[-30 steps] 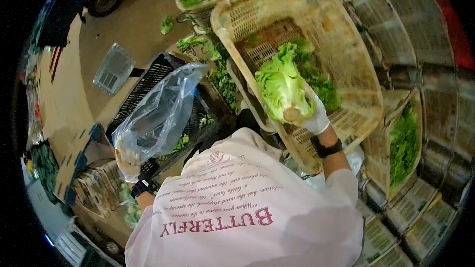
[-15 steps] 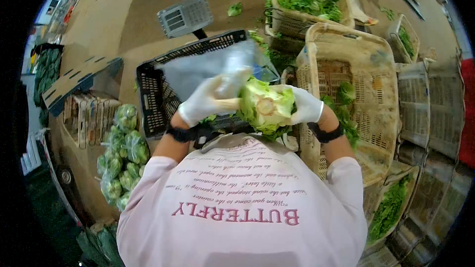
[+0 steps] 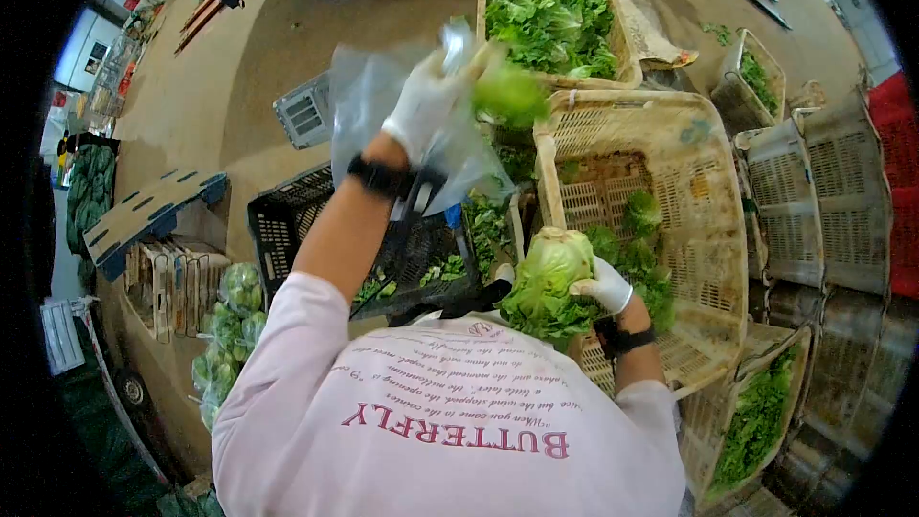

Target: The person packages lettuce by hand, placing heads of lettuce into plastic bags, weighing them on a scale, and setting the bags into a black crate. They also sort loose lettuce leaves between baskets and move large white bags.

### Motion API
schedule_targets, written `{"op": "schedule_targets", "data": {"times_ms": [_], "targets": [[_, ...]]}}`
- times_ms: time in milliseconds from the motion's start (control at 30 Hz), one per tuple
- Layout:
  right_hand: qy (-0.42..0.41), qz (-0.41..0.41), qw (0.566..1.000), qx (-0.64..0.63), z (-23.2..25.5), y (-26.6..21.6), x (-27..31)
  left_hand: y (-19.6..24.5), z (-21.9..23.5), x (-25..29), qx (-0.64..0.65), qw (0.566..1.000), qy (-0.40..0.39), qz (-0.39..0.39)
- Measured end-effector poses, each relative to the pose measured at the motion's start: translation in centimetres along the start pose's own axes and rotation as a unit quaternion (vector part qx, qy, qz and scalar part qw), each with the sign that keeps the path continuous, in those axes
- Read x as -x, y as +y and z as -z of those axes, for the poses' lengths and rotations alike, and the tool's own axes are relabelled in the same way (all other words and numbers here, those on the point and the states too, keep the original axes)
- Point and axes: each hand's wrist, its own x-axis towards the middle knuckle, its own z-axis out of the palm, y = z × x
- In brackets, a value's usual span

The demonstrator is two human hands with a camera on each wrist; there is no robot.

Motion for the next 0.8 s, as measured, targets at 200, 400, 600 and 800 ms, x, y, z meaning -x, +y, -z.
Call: {"op": "schedule_targets", "data": {"times_ms": [200,400,600,800], "targets": [[0.104,0.117,0.967,-0.201,-0.1,1.8,2.1,-1.1,3.6,-1.9,0.289,0.95,0.011,0.118],[0.139,0.141,0.946,-0.257,-0.7,1.9,-0.3,-3.0,13.5,14.4,0.243,0.954,0.052,0.17],[-0.174,-0.123,0.931,-0.297,-10.7,-6.2,-12.4,-1.9,15.4,21.3,0.107,0.974,0.051,0.192],[-0.223,-0.38,0.879,-0.181,-17.3,5.5,-26.0,-3.2,16.9,26.2,-0.079,0.982,-0.11,0.135]]}}
